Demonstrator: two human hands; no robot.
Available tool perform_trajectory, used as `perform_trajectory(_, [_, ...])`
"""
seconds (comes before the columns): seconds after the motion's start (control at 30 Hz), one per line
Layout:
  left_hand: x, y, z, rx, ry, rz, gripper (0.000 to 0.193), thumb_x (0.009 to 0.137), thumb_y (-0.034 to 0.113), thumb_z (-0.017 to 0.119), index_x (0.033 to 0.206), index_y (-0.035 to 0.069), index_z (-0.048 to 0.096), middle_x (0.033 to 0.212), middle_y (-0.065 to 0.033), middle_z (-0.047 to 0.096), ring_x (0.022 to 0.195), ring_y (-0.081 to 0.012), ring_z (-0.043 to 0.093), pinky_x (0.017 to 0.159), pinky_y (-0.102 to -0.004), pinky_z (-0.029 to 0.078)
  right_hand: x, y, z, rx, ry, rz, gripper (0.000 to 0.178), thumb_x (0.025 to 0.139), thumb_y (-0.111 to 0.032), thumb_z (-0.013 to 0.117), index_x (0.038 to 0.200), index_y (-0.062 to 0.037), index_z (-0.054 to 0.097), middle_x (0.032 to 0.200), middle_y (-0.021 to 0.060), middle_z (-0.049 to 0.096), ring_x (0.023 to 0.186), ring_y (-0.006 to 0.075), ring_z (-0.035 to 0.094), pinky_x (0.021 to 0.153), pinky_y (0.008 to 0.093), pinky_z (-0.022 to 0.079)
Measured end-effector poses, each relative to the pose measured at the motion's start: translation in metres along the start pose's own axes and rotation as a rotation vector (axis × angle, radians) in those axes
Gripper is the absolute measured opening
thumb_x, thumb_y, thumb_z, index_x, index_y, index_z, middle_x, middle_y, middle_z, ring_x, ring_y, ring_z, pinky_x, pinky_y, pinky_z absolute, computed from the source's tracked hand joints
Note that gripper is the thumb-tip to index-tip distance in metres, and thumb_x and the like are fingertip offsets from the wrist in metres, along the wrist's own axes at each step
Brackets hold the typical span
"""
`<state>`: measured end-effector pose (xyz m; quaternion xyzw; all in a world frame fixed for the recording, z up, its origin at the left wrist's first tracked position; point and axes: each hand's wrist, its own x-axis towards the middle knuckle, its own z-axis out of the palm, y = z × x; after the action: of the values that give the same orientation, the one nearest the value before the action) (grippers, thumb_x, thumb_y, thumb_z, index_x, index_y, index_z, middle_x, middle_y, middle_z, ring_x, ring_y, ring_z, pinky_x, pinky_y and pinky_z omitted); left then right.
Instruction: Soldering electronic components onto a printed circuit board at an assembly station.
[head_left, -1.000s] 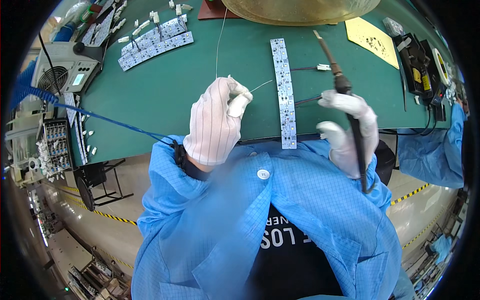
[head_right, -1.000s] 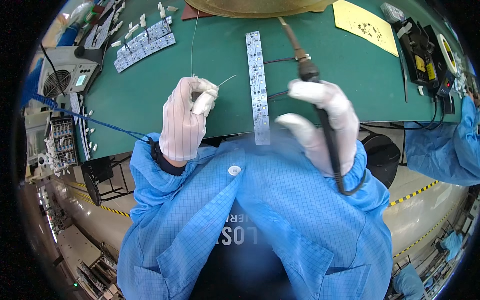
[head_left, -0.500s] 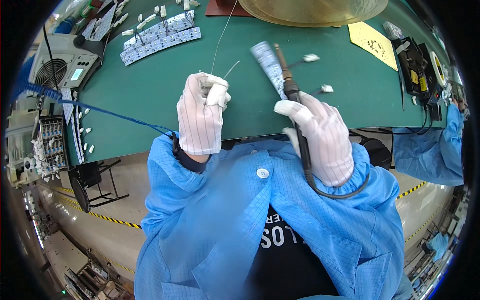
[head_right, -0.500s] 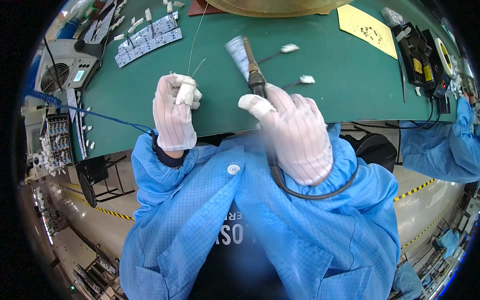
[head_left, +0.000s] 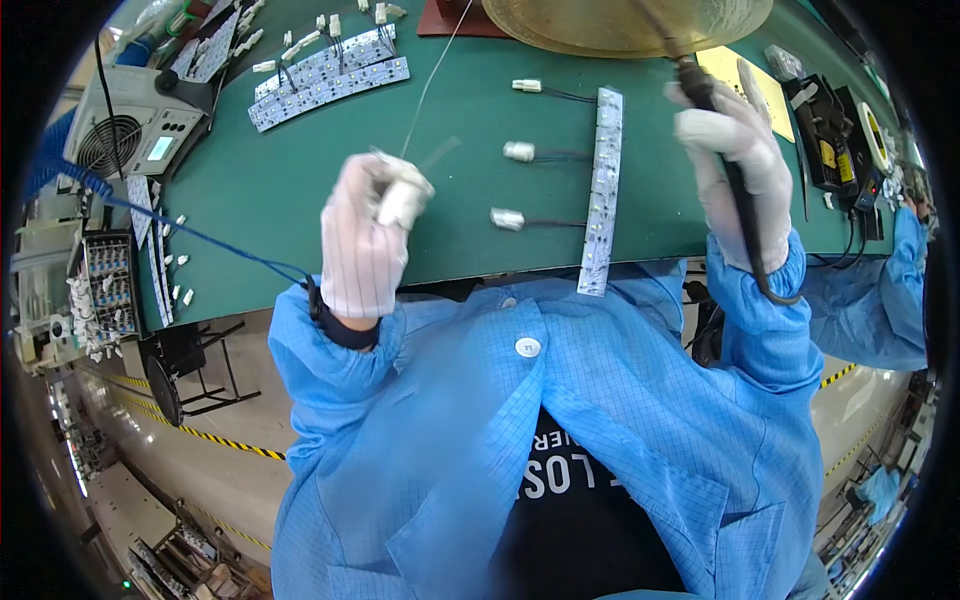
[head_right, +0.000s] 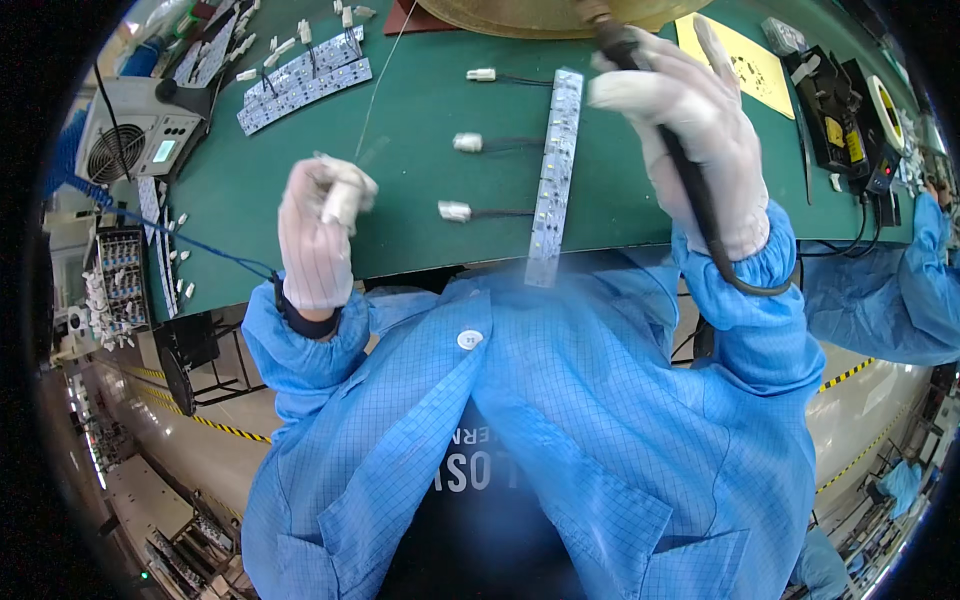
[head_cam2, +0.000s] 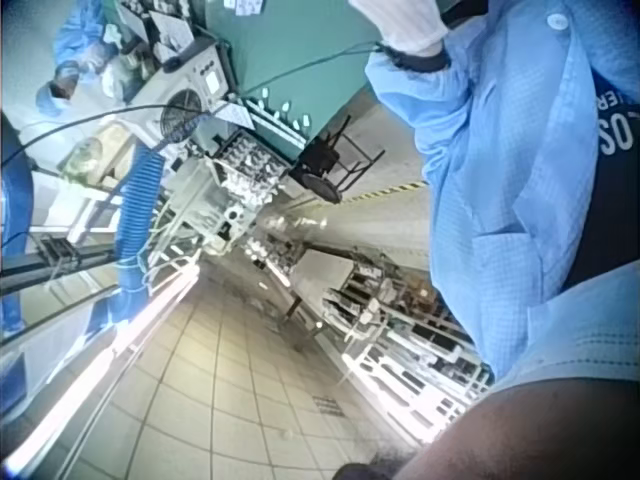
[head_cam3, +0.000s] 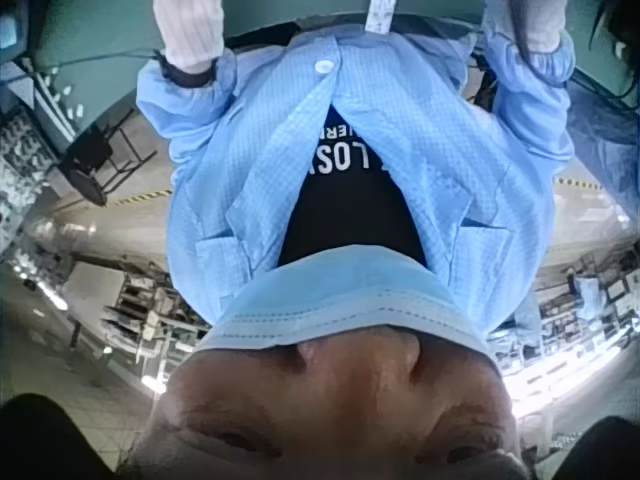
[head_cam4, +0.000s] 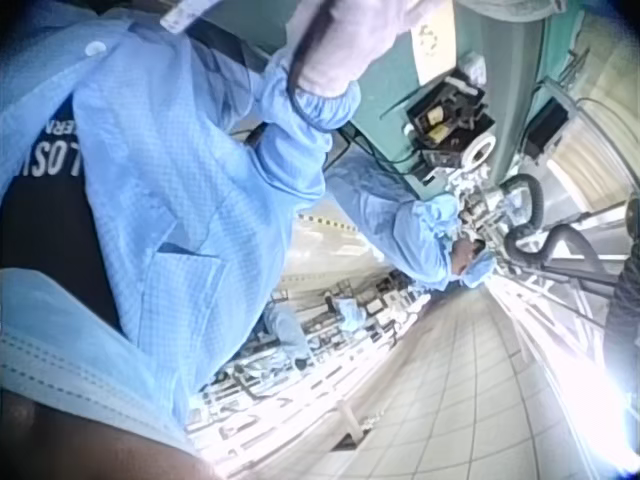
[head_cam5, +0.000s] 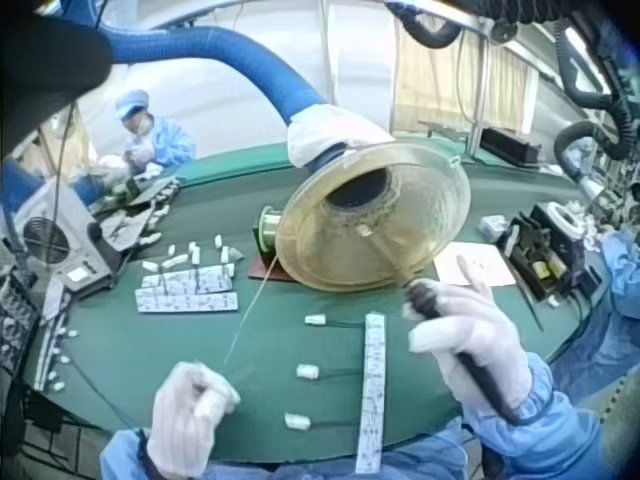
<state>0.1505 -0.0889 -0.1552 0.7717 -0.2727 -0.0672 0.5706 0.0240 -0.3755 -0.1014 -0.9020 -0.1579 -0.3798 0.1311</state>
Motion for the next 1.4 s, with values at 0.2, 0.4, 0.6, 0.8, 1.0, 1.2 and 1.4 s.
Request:
perform_trajectory(0.2, [-0.012, 0.018, 0.022, 0.166, -0.376, 0.165, 0.008, 0.085, 0.011, 0.06, 0.085, 0.004, 0.057, 0.082, -0.0095, 0.064, 0.075, -0.0285, 0.062, 0.069, -0.0364, 0.05, -0.043, -0.035, 0.006, 0.888, 0.219, 0.885, 0.041, 0.082, -0.007, 0.063, 0.121, -0.0039, 0.048, 0.116, 0.0221, 0.061, 0.11, 0.0323, 0.06, 0.099, 0.0407, 0.044])
perform_trajectory(0.4, [-0.008, 0.028, 0.047, 0.172, -0.502, 0.334, 0.01, 0.084, 0.013, 0.059, 0.088, 0.004, 0.058, 0.087, -0.0093, 0.064, 0.084, -0.0279, 0.061, 0.075, -0.0371, 0.048, -0.041, -0.038, 0.029, 1.01, 0.114, 0.916, 0.046, 0.089, -0.022, 0.061, 0.125, 0.0004, 0.044, 0.118, 0.0229, 0.059, 0.114, 0.0317, 0.057, 0.101, 0.045, 0.044])
perform_trajectory(0.6, [-0.004, 0.026, 0.073, 0.473, -0.564, 0.635, 0.016, 0.08, 0.008, 0.059, 0.096, 0.005, 0.057, 0.097, -0.0099, 0.064, 0.087, -0.027, 0.059, 0.075, -0.0357, 0.049, -0.019, -0.029, 0.052, 1.174, 0.213, 0.838, 0.038, 0.087, -0.015, 0.061, 0.122, -0.0014, 0.052, 0.113, 0.0144, 0.062, 0.105, 0.0199, 0.059, 0.094, 0.0314, 0.047])
perform_trajectory(0.8, [0.0, 0.025, 0.058, 0.218, -0.308, 0.341, 0.003, 0.081, 0.005, 0.061, 0.083, 0.006, 0.059, 0.09, -0.0093, 0.067, 0.084, -0.0272, 0.062, 0.078, -0.036, 0.05, -0.045, -0.023, 0.025, 0.824, 0.293, 0.912, 0.024, 0.093, -0.012, 0.052, 0.112, 0.0028, 0.054, 0.09, 0.0171, 0.069, 0.095, 0.0278, 0.065, 0.097, 0.0379, 0.045])
perform_trajectory(1.0, [0.037, 0.032, 0.054, 0.607, 0.096, 0.565, 0.007, 0.074, 0.005, 0.067, 0.078, 0.007, 0.061, 0.083, -0.0064, 0.063, 0.084, -0.0262, 0.058, 0.079, -0.0372, 0.047, -0.069, -0.005, 0.012, 0.746, 0.365, 0.818, 0.045, 0.097, -0.037, 0.049, 0.112, 0.0052, 0.058, 0.078, 0.0124, 0.065, 0.083, 0.023, 0.063, 0.091, 0.0386, 0.047])
perform_trajectory(1.2, [0.052, 0.014, 0.083, 0.504, 0.172, 0.587, 0.009, 0.07, 0.01, 0.071, 0.077, 0.01, 0.065, 0.088, -0.0081, 0.061, 0.089, -0.0287, 0.057, 0.083, -0.0403, 0.045, -0.076, 0.001, 0.015, 0.431, 0.395, 0.868, 0.075, 0.092, -0.065, 0.037, 0.114, 0.0037, 0.06, 0.084, 0.0134, 0.065, 0.086, 0.0207, 0.061, 0.09, 0.0338, 0.045])
perform_trajectory(1.4, [0.049, -0.001, 0.081, 0.482, 0.134, 0.552, 0.009, 0.068, 0.012, 0.072, 0.074, 0.011, 0.065, 0.092, -0.0081, 0.061, 0.092, -0.0288, 0.057, 0.082, -0.0401, 0.045, -0.082, 0.008, 0.019, 0.641, 0.533, 0.998, 0.063, 0.094, -0.056, 0.046, 0.11, 0.003, 0.062, 0.096, 0.0145, 0.065, 0.085, 0.0208, 0.059, 0.087, 0.0341, 0.045])
